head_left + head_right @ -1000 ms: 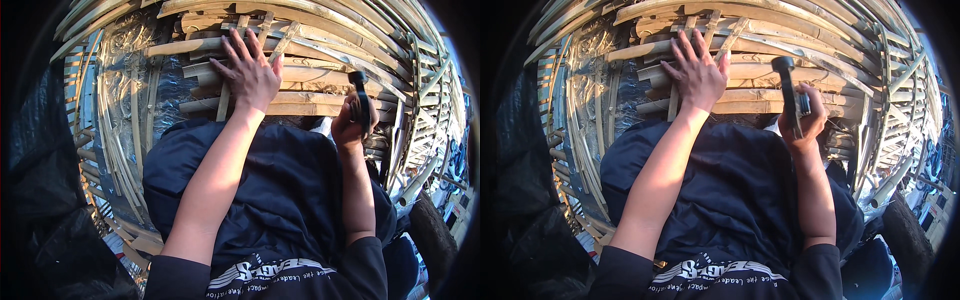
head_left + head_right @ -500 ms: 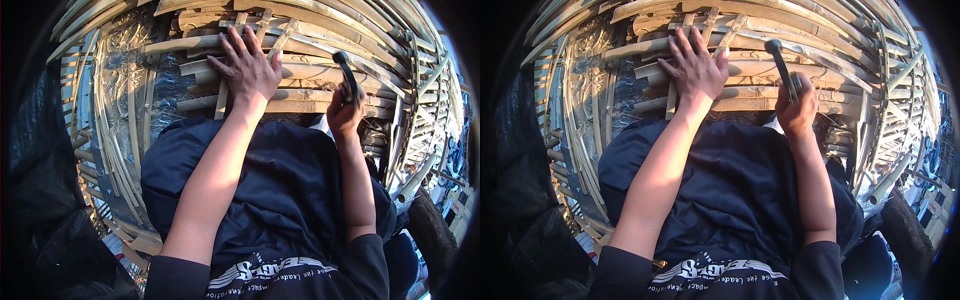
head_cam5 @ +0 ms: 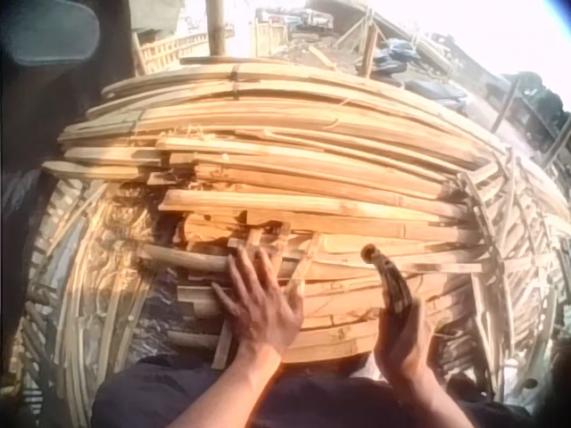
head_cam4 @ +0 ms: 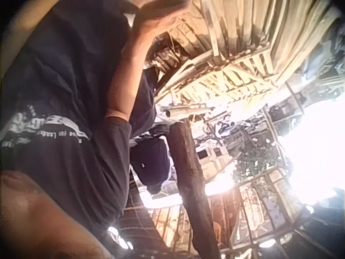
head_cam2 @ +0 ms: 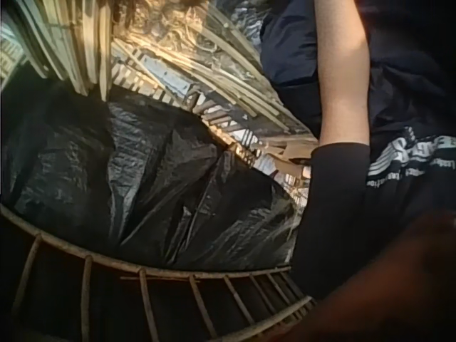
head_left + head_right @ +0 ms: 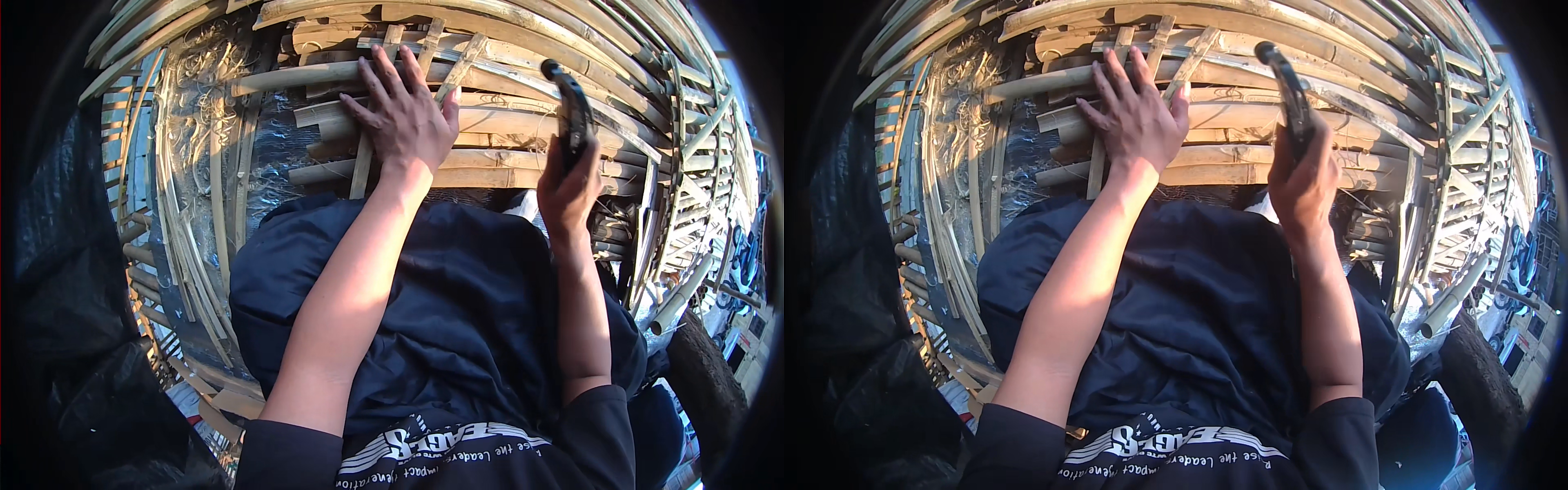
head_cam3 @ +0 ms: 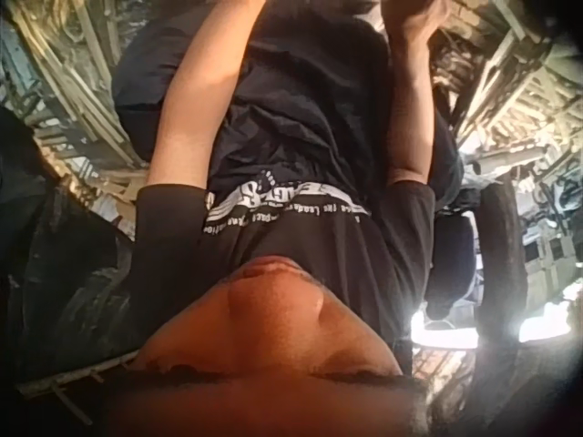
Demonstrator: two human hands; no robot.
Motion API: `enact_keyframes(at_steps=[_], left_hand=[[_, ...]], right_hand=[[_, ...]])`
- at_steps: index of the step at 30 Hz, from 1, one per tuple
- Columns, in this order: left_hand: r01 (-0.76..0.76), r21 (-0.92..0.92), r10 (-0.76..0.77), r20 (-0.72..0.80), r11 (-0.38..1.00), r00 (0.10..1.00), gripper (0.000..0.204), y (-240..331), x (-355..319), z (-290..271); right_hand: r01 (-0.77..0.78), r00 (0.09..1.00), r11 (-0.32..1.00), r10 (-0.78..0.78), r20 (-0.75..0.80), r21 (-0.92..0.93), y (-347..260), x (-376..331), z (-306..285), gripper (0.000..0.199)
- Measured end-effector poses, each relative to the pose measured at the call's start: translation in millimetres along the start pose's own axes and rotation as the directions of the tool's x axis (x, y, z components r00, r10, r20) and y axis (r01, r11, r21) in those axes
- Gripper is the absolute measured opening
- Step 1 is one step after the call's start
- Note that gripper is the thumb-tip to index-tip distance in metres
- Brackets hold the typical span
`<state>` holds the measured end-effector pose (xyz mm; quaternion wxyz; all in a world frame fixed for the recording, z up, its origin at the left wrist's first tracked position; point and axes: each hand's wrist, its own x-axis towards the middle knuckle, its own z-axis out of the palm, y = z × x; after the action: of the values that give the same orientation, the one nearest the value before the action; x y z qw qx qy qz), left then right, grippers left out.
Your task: The person is assembling a bamboo panel by fitting bamboo strips into a frame and securing them using a hammer.
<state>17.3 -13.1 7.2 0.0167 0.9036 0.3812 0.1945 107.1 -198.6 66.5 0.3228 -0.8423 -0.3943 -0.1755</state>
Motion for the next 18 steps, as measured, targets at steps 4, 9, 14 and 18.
enact_keyframes(at_steps=[4,9,14,18], left_hand=[[0.002,-0.018,-0.002,-0.014,1.0,1.0,0.084,3,2,2],[0.008,-0.003,-0.008,0.034,1.0,0.999,0.084,1,-3,-1],[0.002,0.004,-0.002,0.003,1.0,1.0,0.082,2,1,-1],[0.005,-0.019,-0.005,0.003,1.0,1.0,0.082,5,0,-2]], right_hand=[[0.19,0.977,0.98,-0.195,-0.087,-0.059,18,-10,6,0.033],[-0.027,0.996,0.999,0.03,0.081,-0.036,-6,-2,0,0.034],[0.147,0.989,0.983,-0.147,0.007,-0.11,12,-15,14,0.033],[0.089,0.995,0.993,-0.092,-0.037,-0.071,-1,-9,3,0.033]])
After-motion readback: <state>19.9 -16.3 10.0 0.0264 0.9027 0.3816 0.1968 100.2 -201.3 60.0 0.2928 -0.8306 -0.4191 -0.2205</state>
